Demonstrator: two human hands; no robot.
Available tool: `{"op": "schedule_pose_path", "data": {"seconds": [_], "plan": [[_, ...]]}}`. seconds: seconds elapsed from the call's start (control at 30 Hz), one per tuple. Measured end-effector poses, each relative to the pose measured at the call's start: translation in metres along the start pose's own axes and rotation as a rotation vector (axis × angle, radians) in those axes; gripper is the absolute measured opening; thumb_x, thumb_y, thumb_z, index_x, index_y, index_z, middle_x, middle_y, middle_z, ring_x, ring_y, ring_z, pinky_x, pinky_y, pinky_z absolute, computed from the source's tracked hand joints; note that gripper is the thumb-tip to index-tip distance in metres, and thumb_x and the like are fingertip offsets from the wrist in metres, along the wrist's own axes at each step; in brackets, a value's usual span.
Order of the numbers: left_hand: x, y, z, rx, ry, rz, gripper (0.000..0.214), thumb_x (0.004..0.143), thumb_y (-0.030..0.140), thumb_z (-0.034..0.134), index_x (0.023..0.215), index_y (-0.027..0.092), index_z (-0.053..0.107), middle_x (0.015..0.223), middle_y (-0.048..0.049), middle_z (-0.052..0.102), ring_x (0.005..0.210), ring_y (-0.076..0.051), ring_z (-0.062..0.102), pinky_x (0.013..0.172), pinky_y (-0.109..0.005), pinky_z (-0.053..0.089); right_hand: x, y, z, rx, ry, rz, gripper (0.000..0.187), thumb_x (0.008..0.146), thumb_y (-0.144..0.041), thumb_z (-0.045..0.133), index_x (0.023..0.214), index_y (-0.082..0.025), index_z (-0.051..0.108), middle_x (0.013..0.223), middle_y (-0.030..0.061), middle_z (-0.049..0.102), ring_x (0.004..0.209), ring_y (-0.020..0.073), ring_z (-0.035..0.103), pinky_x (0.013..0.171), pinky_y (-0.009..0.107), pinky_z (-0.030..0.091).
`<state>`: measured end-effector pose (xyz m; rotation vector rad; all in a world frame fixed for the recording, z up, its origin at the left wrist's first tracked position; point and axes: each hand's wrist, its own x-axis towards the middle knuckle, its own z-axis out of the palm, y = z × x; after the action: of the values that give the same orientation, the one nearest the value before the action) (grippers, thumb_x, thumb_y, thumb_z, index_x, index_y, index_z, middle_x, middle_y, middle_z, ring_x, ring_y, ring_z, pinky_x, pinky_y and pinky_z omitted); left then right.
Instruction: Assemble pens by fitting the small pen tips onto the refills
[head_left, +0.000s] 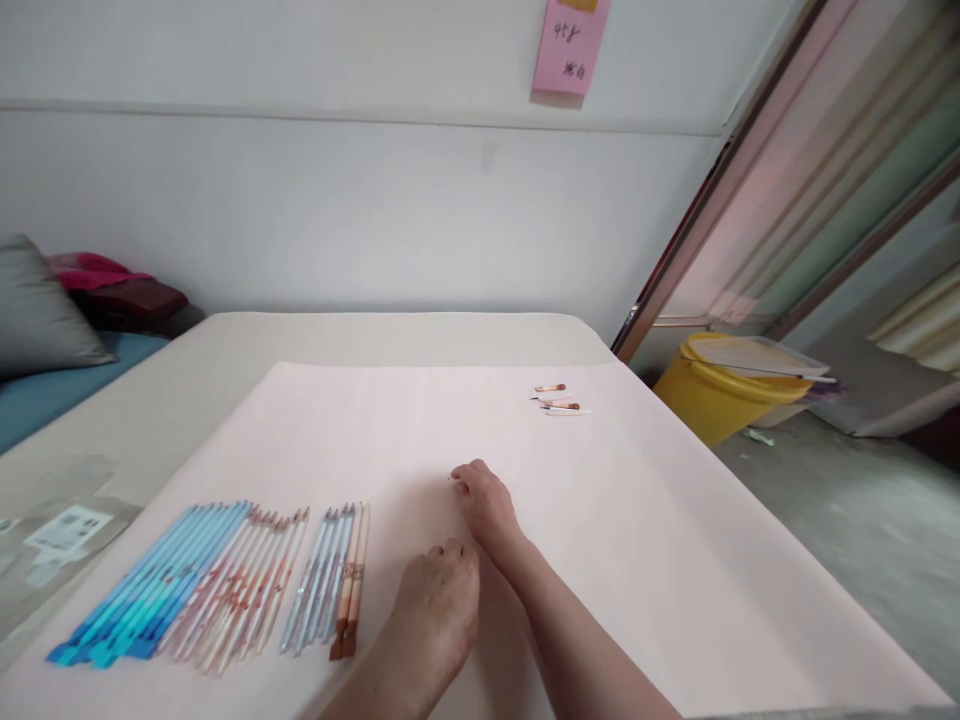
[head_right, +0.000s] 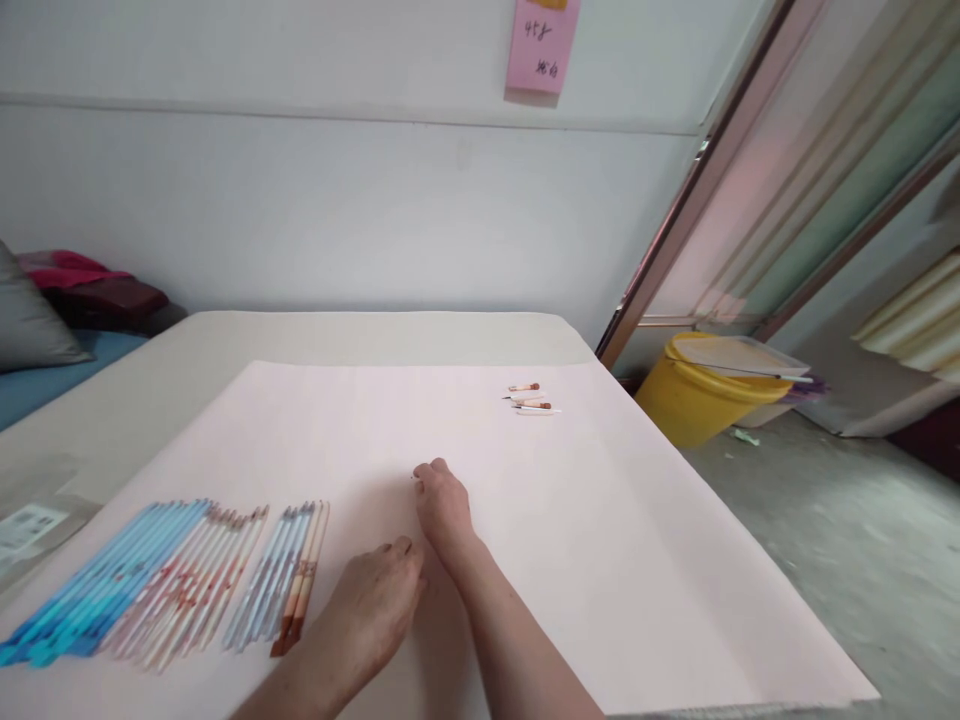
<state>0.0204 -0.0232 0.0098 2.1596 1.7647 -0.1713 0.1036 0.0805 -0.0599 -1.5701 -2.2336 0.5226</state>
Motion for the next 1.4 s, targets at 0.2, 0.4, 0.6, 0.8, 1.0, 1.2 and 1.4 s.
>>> {"op": "schedule_pose_path", "data": {"seconds": [0.2, 0.4, 0.6, 0.8, 1.0, 1.2, 1.4], "plan": [[-0.001, -0.002, 0.002, -0.005, 0.010, 0.025, 0.027, 0.079, 0.013, 0.044, 0.100, 0.013, 0.061, 0.092, -0.0121, 0.064, 0.083, -0.025, 0.060, 0.072, -0.038, 0.048, 0.006, -0.006, 0.010, -0.013, 0.037, 0.051, 0.020, 0.088, -0.020, 0.041, 0.096, -0.024, 0.059, 0.100, 0.0009, 0.057, 0.079, 0.0116, 0.055, 0.064, 0.022, 0.033], [-0.004, -0.001, -0.005, -0.042, -0.029, 0.024, 0.028, 0.078, 0.010, 0.043, 0.099, 0.013, 0.062, 0.093, -0.0125, 0.066, 0.083, -0.025, 0.061, 0.072, -0.037, 0.048, 0.009, -0.012, 0.013, -0.122, 0.006, 0.047, 0.022, 0.092, -0.024, 0.035, 0.092, -0.024, 0.057, 0.097, 0.0001, 0.055, 0.070, 0.0104, 0.051, 0.056, 0.023, 0.027], [-0.003, -0.002, -0.002, -0.073, -0.028, 0.040, 0.030, 0.075, 0.007, 0.043, 0.097, 0.012, 0.063, 0.092, -0.0135, 0.066, 0.082, -0.026, 0.061, 0.071, -0.038, 0.047, 0.009, -0.019, 0.015, -0.224, -0.036, 0.012, 0.021, 0.090, -0.013, 0.033, 0.092, -0.020, 0.052, 0.097, 0.0037, 0.052, 0.070, 0.0122, 0.050, 0.054, 0.025, 0.026], [0.000, -0.011, -0.002, -0.106, 0.041, -0.009, 0.029, 0.079, 0.008, 0.037, 0.095, 0.014, 0.062, 0.090, -0.0122, 0.066, 0.081, -0.026, 0.062, 0.070, -0.037, 0.047, 0.006, -0.024, 0.005, 0.005, 0.010, 0.070, 0.019, 0.084, -0.009, 0.034, 0.081, -0.018, 0.051, 0.088, 0.0043, 0.053, 0.067, 0.0127, 0.048, 0.058, 0.025, 0.031], [0.010, -0.027, -0.018, -0.258, 0.262, -0.172, 0.022, 0.087, 0.019, 0.035, 0.089, 0.019, 0.057, 0.088, -0.0054, 0.063, 0.078, -0.019, 0.062, 0.065, -0.030, 0.043, -0.008, -0.028, -0.034, 1.040, -0.183, 0.302, 0.012, 0.079, -0.027, 0.046, 0.071, -0.018, 0.047, 0.053, -0.0048, 0.042, 0.048, 0.0090, 0.035, 0.049, 0.022, 0.027], [0.023, -0.021, -0.025, -0.631, 0.571, -0.226, 0.013, 0.085, 0.021, 0.042, 0.086, 0.023, 0.055, 0.084, -0.0002, 0.063, 0.074, -0.014, 0.058, 0.066, -0.025, 0.040, -0.024, -0.027, -0.055, 1.519, -0.372, 0.369, 0.024, 0.074, -0.036, 0.061, 0.068, -0.016, 0.049, 0.052, -0.0047, 0.042, 0.047, 0.0061, 0.032, 0.048, 0.021, 0.021], [0.035, -0.005, -0.017, -0.773, 0.627, -0.141, 0.013, 0.081, 0.019, 0.046, 0.083, 0.023, 0.058, 0.078, 0.0010, 0.063, 0.071, -0.013, 0.056, 0.066, -0.025, 0.040, -0.028, -0.009, -0.065, 1.579, -0.342, 0.422, 0.024, 0.071, -0.032, 0.066, 0.066, -0.015, 0.049, 0.049, -0.0060, 0.037, 0.045, 0.0047, 0.026, 0.046, 0.022, 0.015]]}}
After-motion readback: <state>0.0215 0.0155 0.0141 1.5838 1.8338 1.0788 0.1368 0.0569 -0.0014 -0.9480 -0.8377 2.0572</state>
